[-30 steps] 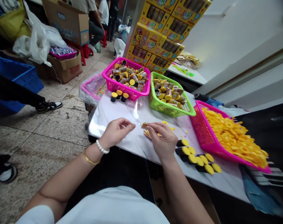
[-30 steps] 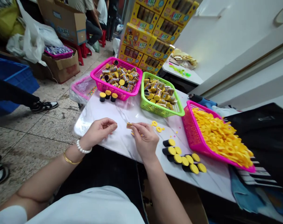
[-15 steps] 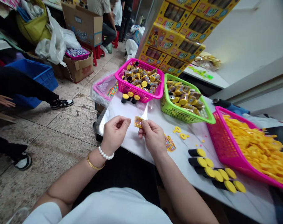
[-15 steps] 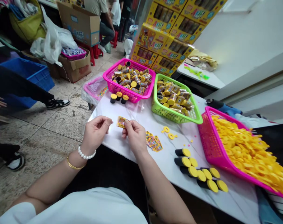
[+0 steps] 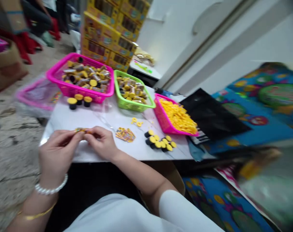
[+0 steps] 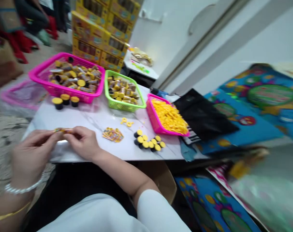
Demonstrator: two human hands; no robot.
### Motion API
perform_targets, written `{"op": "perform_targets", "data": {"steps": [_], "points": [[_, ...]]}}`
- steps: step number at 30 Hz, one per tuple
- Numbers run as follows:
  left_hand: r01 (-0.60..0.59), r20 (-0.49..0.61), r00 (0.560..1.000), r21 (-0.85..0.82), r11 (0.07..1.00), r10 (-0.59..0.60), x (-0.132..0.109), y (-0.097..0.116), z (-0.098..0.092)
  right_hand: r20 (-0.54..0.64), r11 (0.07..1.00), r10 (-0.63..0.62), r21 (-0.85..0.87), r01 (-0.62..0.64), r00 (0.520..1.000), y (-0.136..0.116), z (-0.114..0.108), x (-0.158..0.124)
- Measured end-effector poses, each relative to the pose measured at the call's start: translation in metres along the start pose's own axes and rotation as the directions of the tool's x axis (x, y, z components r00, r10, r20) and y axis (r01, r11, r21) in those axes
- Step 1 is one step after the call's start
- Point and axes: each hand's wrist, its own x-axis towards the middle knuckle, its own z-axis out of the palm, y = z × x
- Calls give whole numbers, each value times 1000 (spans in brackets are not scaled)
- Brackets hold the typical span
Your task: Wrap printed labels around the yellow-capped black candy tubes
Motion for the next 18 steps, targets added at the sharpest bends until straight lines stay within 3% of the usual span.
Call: {"op": "perform_targets", "data": {"steps": [1,6,9,13,16,18], "points": [[25,-34,999,2,1000,-25,3,0,-1,-7,999,-39,-31,38,999,5,1,3],[299,-1,954,-22,954,-299,7,-4,0,-3,984,-136,-115,134,991,16,3,5],[371,113,926,-87,925,-361,7,-10,-1,47,993,-64,-100,69,997,10,1,1],[439,247,893,-288,851,-376,15,-20,-13,277,991,72,-129,-38,958,-3,-19,16],[516,297,856,-449,729,-423,25,-23,-24,183,979,17,-205,21,983,-13,-34,47],[553,330,833,-507,661,-444,31,-22,-29,87,911,-106,-390,132,990,-19,-32,70]]}}
